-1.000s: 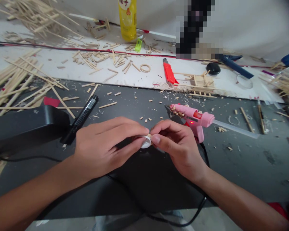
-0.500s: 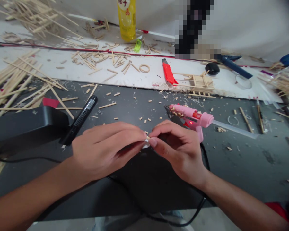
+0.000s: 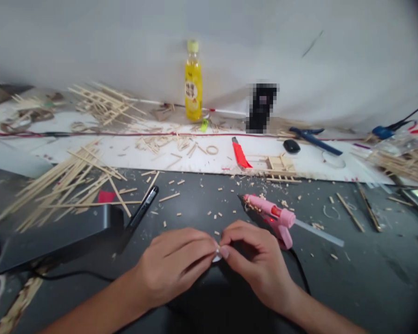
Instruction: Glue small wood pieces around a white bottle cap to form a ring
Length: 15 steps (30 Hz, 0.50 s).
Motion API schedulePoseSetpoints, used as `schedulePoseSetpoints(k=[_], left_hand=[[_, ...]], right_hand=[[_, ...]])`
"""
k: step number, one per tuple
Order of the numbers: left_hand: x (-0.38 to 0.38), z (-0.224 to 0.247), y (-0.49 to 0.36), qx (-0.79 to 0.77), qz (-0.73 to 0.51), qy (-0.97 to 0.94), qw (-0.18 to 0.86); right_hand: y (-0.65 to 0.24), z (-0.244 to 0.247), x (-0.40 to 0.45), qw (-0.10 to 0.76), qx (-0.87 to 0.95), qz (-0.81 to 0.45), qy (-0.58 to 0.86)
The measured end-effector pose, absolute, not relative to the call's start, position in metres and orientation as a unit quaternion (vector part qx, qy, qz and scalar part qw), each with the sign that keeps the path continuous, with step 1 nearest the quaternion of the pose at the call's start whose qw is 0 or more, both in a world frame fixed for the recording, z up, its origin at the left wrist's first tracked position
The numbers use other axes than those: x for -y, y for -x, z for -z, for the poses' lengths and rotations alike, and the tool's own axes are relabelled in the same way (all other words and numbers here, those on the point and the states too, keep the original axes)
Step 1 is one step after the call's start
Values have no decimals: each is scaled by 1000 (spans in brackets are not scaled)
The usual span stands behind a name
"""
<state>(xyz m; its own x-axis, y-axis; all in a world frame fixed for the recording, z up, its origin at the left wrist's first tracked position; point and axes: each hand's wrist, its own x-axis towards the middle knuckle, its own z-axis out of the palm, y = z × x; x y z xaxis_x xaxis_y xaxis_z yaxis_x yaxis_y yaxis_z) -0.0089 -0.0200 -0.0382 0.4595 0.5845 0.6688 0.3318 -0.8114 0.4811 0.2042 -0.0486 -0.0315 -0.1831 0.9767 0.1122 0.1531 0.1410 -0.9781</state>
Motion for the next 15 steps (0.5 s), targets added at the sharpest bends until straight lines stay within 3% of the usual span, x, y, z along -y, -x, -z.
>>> schedulePoseSetpoints(k=[15], left_hand=[[21, 32, 11, -269, -457, -834, 150]], right_hand=[[-202, 30, 45, 479, 575, -516, 417]])
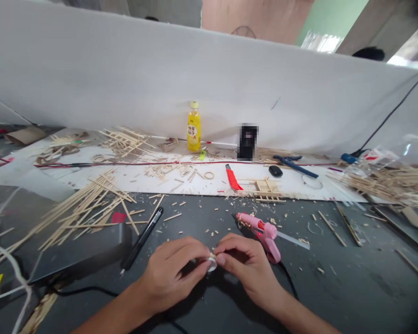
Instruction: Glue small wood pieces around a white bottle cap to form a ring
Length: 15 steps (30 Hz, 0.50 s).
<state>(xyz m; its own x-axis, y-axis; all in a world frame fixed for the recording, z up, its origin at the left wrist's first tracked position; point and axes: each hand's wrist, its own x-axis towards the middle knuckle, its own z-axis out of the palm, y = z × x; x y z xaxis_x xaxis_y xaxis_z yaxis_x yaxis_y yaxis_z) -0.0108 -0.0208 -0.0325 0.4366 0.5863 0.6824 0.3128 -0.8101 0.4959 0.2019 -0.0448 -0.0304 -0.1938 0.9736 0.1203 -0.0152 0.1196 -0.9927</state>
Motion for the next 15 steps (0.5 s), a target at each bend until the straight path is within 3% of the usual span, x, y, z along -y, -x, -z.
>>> schedulePoseSetpoints(k=[7, 15], left_hand=[[22, 34, 14, -267, -448, -846, 106], [12, 27, 13, -231, -405, -883, 56]], right_hand=[[-198, 31, 50, 464, 628, -443, 441], [-204, 49, 48, 379, 719, -322, 485]])
